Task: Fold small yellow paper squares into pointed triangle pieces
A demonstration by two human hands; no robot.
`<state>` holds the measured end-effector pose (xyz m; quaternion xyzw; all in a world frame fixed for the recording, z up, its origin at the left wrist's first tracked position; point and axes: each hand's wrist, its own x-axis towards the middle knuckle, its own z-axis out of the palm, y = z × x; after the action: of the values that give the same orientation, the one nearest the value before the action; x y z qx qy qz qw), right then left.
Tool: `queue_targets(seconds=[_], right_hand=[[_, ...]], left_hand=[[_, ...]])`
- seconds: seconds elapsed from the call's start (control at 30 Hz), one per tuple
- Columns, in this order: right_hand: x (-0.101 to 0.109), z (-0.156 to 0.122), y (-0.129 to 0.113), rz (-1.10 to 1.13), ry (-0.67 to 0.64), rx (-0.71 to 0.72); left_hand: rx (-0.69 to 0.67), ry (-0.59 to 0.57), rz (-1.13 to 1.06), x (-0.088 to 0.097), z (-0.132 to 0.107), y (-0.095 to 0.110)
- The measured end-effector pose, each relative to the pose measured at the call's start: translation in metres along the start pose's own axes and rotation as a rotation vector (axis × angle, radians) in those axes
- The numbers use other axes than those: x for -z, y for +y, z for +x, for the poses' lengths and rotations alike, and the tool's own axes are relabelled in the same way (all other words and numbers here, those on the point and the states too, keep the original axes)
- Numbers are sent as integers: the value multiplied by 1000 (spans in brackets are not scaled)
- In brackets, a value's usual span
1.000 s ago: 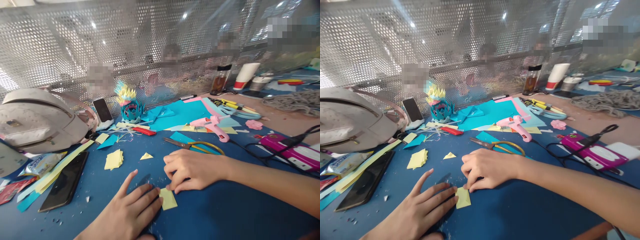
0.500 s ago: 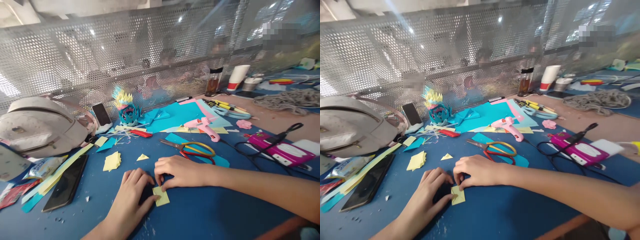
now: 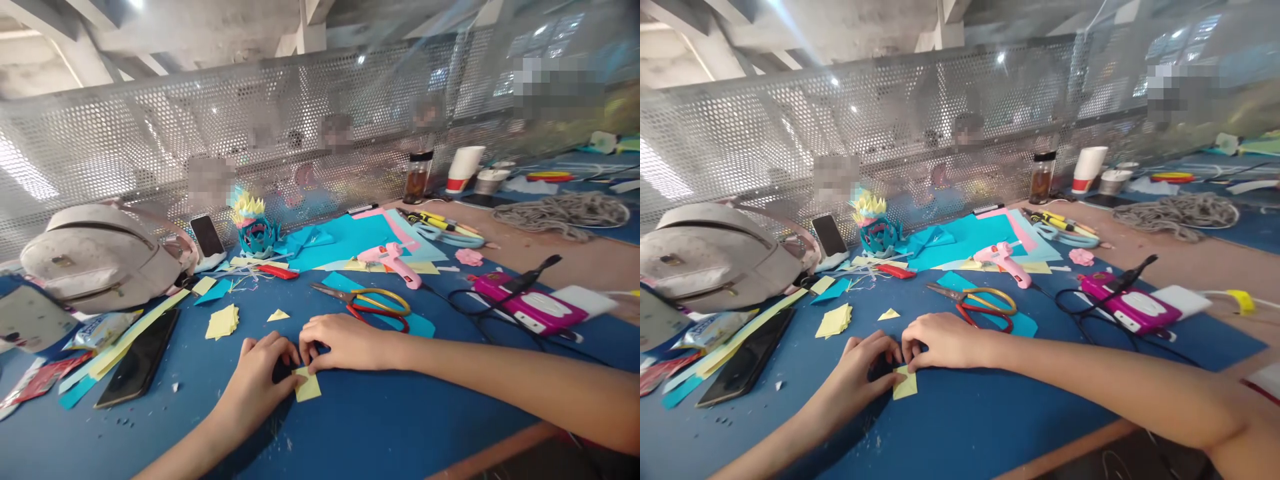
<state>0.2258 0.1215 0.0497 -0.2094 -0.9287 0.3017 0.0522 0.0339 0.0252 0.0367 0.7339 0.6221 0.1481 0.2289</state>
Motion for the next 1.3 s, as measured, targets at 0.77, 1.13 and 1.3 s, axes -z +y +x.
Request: queue_targets(seconds=[0.77,1.13,1.3], right_hand=[[-4,-5,-4,34,-45,38],[-9,-4,-4,13,-33,171],[-6,-5,-6,117,23,96]], left_hand=[[24,-12,-18,6,-9,13],[-16,-64,-21,3,-13,6],[-42,-25,-91,5,-15,8]])
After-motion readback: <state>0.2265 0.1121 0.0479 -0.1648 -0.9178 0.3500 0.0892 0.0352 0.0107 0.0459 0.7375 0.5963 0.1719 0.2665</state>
